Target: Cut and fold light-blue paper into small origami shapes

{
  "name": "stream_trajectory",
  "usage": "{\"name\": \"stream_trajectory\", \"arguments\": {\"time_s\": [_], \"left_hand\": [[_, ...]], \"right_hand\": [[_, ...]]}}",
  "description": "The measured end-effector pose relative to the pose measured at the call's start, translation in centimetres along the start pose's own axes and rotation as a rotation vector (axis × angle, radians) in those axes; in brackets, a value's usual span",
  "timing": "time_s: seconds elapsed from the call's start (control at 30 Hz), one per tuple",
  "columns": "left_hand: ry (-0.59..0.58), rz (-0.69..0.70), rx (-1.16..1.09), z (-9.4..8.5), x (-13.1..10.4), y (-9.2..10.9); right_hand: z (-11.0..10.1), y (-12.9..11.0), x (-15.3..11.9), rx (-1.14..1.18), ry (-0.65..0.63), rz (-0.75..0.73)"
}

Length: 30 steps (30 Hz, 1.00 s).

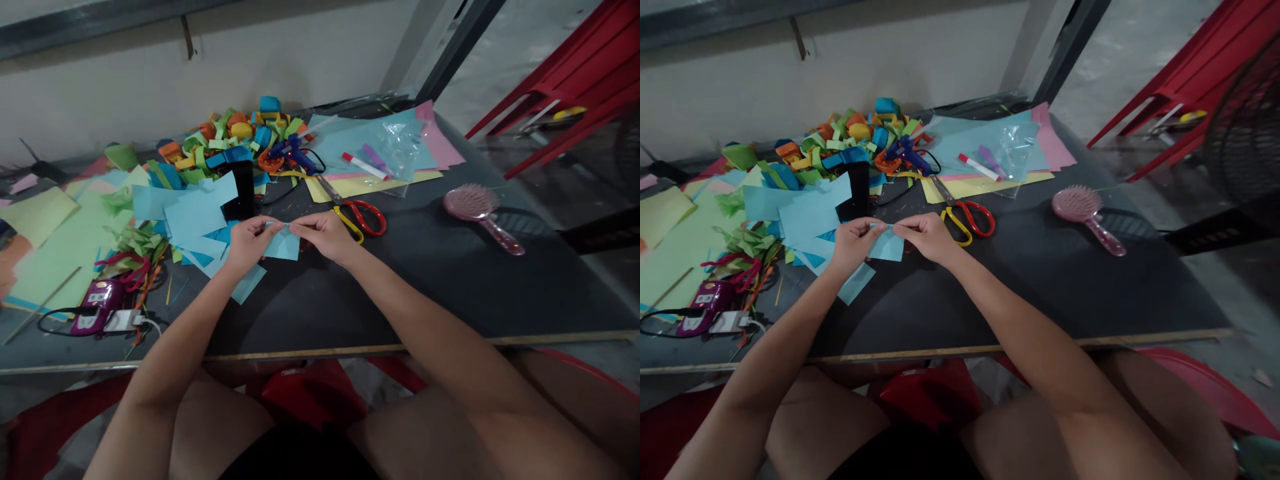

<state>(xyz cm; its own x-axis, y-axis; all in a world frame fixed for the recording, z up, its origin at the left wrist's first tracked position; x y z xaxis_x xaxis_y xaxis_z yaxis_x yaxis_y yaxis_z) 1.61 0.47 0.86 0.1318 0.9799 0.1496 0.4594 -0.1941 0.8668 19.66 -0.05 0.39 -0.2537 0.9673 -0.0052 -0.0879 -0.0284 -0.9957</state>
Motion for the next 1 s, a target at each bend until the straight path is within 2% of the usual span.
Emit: {"name": "stream_trajectory", "arguments": {"time_s": [0.2,0.33,0.5,0.73,0.9,1.0], "left_hand": [[0.003,0.111,0.068,-0.3,0.1,0.4],[-0.06,0.092,0.065,-0.5,0.1,1.1],[-0.141,0.014,-0.007,-0.8,0.4,0.9],[-0.125,0.013,0.007,-0.8,0.9,-0.2],[-0.11,0.057,0.077,-0.6,0.8,-0.1],[-0.112,0.087,0.137,-0.6,0.7,0.1]], "right_hand": [[-0.1,0.2,0.0,-0.025,0.009,0.001],[0.3,0.1,-0.2,-0.107,-0.074,-0.064],[0.8,0.7,0.0,0.009,-0.175,-0.041],[0.4,1.8,0.7,0.007,-0.136,0.087],[0.1,1.5,0.5,-0.093,-0.029,0.035],[0.1,1.0,0.2,-0.235,-0.027,-0.046]]}}
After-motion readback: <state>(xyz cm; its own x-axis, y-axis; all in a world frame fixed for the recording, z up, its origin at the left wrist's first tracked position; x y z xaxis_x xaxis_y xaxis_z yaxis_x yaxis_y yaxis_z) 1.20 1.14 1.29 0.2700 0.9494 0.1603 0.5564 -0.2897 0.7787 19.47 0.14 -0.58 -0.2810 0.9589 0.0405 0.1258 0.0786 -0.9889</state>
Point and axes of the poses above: each hand's wrist, its own x-axis towards the middle knuckle, its own z-axis out of the palm, y = z × x, the point moved 2 cm from there along x, towards the middle knuckle, and after that the axes turned 6 degrees about x, right-handed, at the moved point
